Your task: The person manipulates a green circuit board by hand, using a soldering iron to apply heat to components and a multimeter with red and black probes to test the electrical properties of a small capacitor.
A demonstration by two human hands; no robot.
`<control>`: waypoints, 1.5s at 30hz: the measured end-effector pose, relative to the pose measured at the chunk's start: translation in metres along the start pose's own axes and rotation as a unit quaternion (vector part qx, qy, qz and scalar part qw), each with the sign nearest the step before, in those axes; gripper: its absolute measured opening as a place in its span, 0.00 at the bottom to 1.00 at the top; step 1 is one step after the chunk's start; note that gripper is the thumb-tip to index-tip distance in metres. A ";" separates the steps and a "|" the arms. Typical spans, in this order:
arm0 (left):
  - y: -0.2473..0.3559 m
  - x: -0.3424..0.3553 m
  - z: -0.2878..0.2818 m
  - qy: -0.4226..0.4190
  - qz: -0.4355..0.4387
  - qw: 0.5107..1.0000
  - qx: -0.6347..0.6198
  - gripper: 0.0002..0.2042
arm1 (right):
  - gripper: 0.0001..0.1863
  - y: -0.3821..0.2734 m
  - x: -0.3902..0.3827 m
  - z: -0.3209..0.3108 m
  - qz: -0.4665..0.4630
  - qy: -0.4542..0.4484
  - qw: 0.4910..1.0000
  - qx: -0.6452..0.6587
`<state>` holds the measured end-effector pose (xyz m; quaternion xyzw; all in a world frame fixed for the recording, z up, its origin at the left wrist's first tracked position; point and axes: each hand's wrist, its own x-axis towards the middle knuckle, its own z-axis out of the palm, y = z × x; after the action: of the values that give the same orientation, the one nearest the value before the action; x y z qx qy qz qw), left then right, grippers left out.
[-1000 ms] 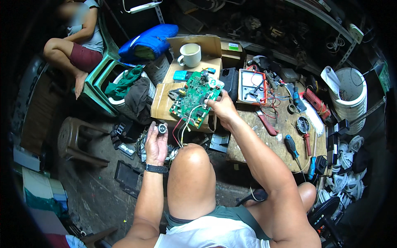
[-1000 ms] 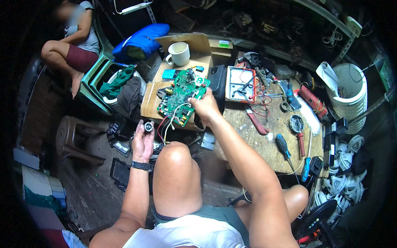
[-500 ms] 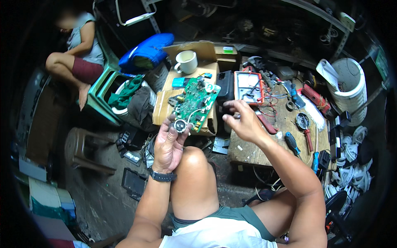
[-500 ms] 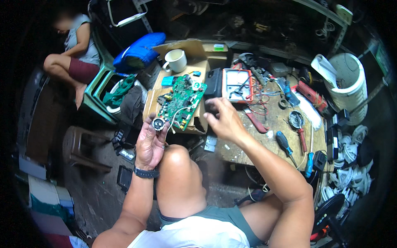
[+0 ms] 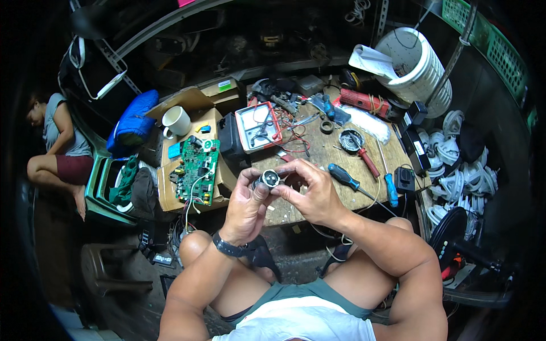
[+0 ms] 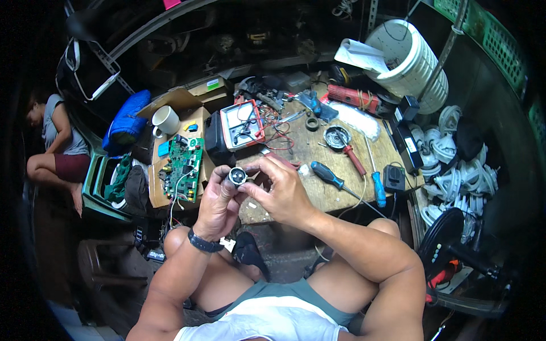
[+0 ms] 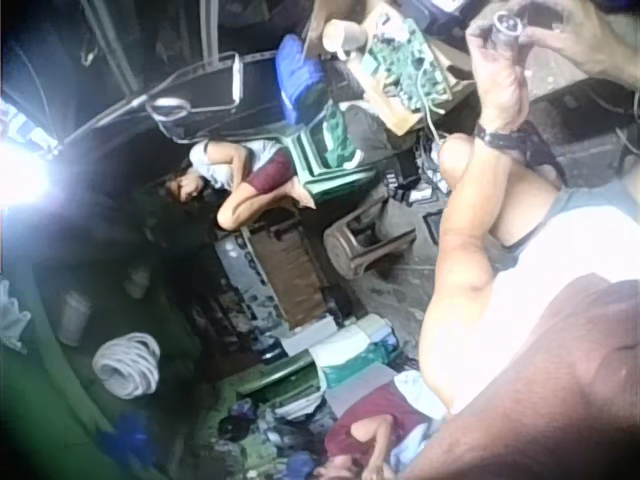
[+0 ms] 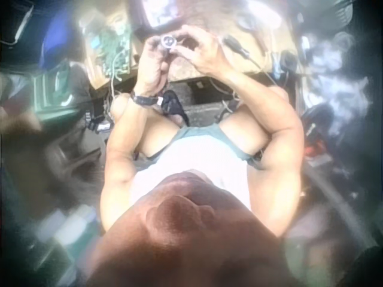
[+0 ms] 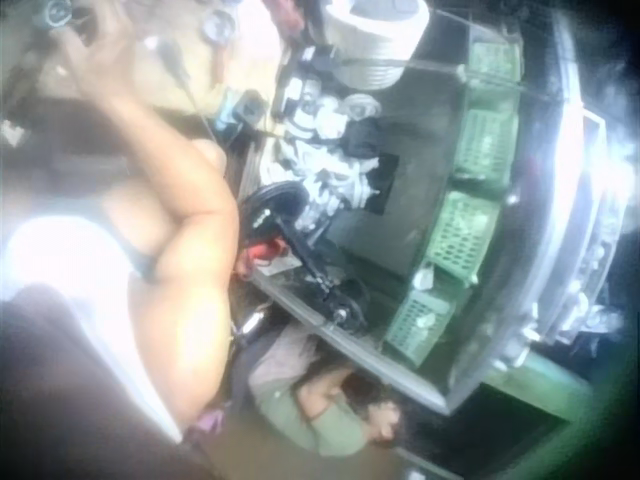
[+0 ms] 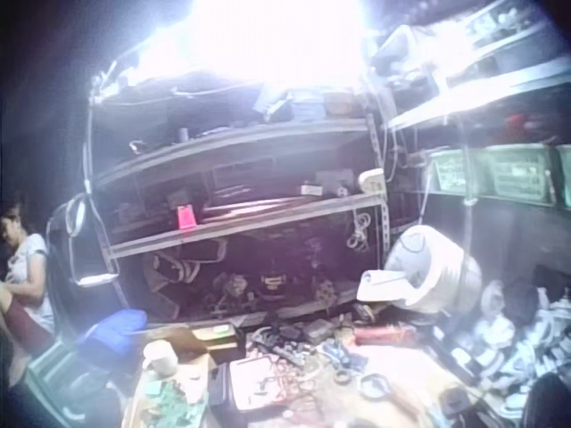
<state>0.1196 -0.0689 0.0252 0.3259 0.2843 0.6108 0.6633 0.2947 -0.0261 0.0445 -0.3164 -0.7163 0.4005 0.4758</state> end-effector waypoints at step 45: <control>-0.059 0.027 -0.050 -0.005 -0.167 0.985 0.045 0.27 | 0.14 0.079 -0.020 -0.006 0.232 -0.040 0.970 0.060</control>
<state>0.1202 -0.0399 -0.0517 0.3061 0.3583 0.4763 0.7424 0.3129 -0.0034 -0.0322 -0.4287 -0.6163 0.5543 0.3593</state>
